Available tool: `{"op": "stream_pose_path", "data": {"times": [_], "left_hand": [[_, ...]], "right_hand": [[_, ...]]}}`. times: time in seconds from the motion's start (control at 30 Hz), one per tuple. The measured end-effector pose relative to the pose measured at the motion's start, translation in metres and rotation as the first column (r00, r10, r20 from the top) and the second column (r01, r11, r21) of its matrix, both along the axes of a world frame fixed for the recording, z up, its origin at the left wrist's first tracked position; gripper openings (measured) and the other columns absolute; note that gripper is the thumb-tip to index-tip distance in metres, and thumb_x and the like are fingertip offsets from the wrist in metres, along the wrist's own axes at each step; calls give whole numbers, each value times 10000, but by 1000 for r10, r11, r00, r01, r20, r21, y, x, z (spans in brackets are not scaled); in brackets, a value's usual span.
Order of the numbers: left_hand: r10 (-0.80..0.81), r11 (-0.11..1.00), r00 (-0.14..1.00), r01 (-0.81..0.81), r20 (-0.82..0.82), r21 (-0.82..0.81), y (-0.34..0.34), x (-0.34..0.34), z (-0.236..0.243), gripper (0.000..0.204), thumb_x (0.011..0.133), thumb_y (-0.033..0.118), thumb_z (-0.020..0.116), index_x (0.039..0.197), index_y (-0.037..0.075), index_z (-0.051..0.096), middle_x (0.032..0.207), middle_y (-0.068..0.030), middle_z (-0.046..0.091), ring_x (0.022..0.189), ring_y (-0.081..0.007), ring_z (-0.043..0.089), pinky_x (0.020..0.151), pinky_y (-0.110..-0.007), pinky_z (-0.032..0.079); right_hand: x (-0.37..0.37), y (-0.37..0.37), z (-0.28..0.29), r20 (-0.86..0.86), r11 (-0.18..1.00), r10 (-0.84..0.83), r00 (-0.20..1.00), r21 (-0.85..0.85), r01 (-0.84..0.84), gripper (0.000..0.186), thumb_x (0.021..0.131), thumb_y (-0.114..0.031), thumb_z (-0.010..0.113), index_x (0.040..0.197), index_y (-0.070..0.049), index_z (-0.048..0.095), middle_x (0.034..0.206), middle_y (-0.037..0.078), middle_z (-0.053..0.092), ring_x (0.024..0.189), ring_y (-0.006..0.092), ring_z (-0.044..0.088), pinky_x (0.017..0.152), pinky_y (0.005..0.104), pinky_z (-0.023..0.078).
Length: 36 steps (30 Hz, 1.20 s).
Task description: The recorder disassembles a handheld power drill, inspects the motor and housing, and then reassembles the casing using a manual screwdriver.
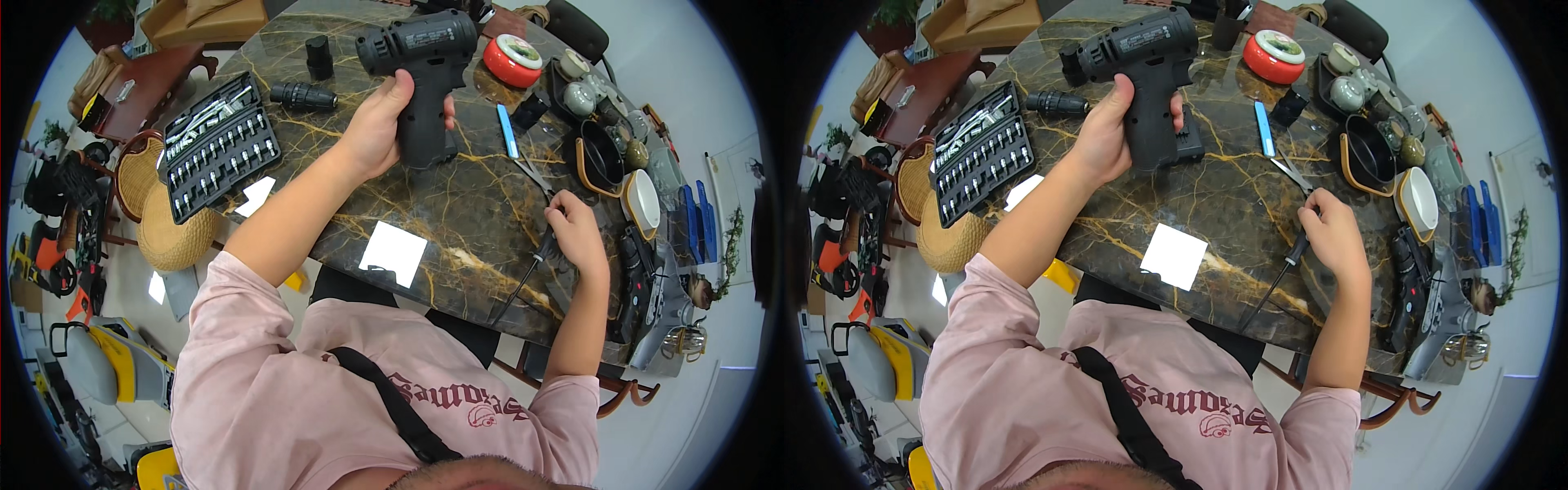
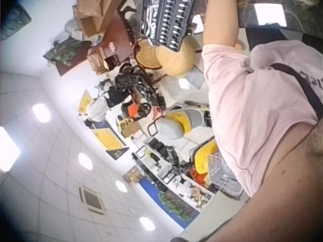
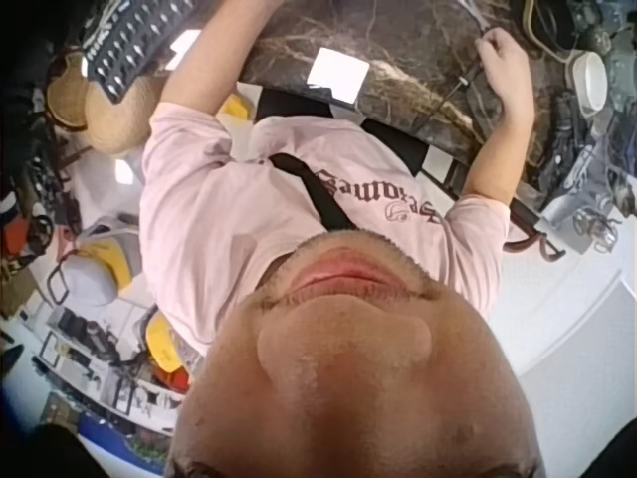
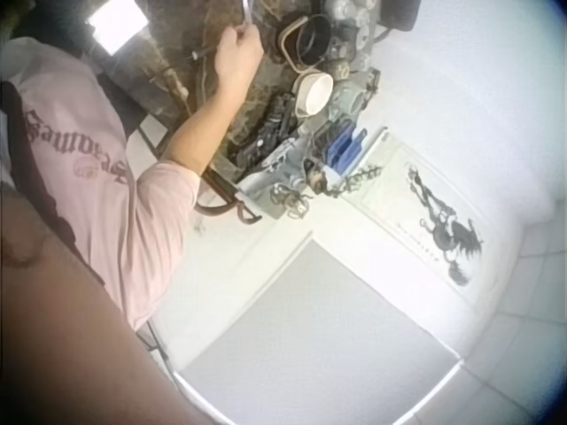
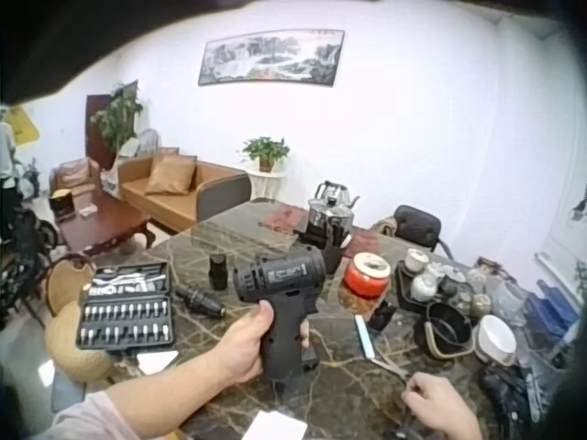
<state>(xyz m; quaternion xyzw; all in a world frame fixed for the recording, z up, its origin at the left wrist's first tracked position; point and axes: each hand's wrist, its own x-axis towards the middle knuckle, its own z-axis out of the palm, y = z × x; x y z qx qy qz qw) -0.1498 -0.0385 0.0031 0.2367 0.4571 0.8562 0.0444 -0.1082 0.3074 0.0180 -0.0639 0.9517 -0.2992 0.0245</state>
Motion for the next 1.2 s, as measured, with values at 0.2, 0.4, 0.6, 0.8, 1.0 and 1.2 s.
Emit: {"op": "stream_pose_path", "data": {"times": [0.2, 0.4, 0.6, 0.8, 1.0, 1.2], "left_hand": [[65, 993, 996, -70, -61, -94, 1, 0, -1, 711, 973, 657, 474, 1233, 2, 564, 1076, -98, 635, 968, -193, 640, 908, -345, 529], [46, 993, 998, -50, -37, -110, 2, 3, 0, 720, 973, 657, 486, 1248, -3, 563, 1065, -108, 641, 957, -194, 640, 893, -340, 531], [-26, 997, 1000, 27, 4, -74, 0, 3, 0, 723, 999, 654, 430, 1265, -7, 551, 1039, -111, 634, 940, -191, 640, 881, -327, 535], [-166, 986, 986, 166, -13, 31, -2, 2, 2, 696, 955, 542, 651, 1360, 0, 488, 1041, -66, 585, 977, -186, 608, 886, -345, 536], [-361, 925, 932, 360, -15, 124, -7, -5, -1, 734, 851, 371, 834, 1434, 132, 457, 966, -4, 518, 1017, -184, 545, 1019, -393, 506], [-501, 851, 860, 510, -99, 123, -11, -11, -3, 626, 831, 347, 859, 1331, 254, 493, 952, 10, 490, 1009, -172, 494, 1108, -444, 445]], "right_hand": [[-2, 2, 2, -30, 999, 26, 999, 23, -25, 199, 863, -185, 623, 881, 10, 588, 663, 128, 565, 633, 201, 541, 612, 354, 433], [-1, 1, 2, -24, 997, 1, 1000, 77, 1, 210, 835, -194, 635, 868, 11, 598, 675, 155, 584, 630, 253, 571, 612, 385, 441], [1, -1, 5, -17, 995, 5, 1000, 96, -4, 216, 826, -192, 640, 867, 17, 606, 658, 166, 581, 616, 277, 576, 607, 393, 446], [-2, 3, 1, 33, 992, 11, 999, 125, -15, 217, 821, -192, 637, 876, 17, 615, 651, 163, 574, 619, 277, 577, 609, 396, 449], [-5, 6, 0, 28, 991, 0, 1000, 133, -4, 219, 816, -191, 634, 892, 13, 622, 678, 160, 583, 630, 273, 576, 613, 393, 453], [-6, 11, -1, 41, 991, -24, 999, 135, 18, 191, 833, -155, 638, 889, 18, 580, 733, 118, 561, 682, 186, 526, 657, 345, 452]]}}
